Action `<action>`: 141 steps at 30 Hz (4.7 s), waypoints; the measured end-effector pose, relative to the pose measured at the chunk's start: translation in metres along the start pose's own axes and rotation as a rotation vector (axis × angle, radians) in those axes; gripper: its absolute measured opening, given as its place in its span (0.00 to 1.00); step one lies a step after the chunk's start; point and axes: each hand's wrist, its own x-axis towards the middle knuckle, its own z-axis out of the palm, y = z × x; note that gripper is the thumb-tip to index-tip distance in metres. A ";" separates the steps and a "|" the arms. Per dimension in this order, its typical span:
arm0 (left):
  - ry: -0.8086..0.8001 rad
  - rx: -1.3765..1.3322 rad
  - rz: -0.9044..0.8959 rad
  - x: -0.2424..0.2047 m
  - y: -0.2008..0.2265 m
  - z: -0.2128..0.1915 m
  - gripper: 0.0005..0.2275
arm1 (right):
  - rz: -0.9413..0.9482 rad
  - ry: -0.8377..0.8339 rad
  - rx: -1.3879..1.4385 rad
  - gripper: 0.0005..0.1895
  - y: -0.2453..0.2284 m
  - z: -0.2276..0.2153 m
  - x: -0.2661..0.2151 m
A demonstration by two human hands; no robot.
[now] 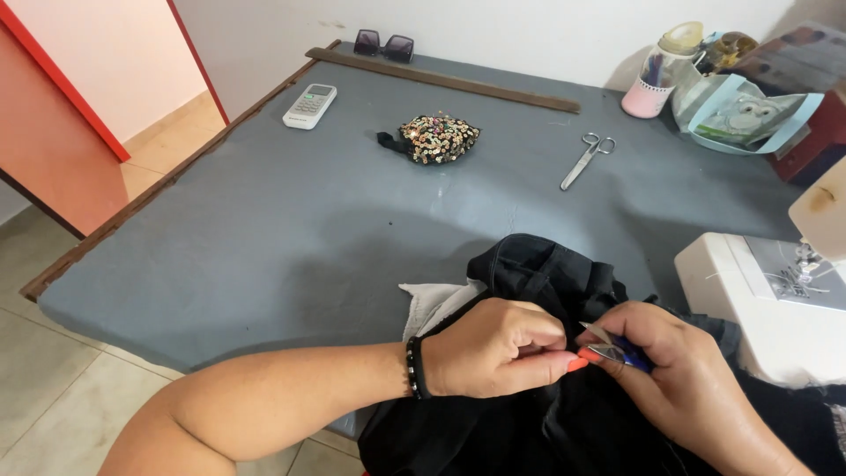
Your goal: Using a seam ripper to carefully remove stitches from a black garment on a work table.
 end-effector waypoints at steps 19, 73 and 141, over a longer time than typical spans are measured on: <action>0.053 0.348 0.123 -0.008 0.002 0.002 0.04 | 0.088 -0.055 0.304 0.07 0.010 0.000 0.004; 0.092 0.191 0.065 -0.004 -0.022 -0.003 0.04 | 0.614 -0.203 0.236 0.30 -0.041 -0.018 -0.007; 0.015 0.168 -0.270 -0.005 0.000 0.008 0.14 | 0.212 0.195 0.085 0.06 -0.023 0.003 -0.004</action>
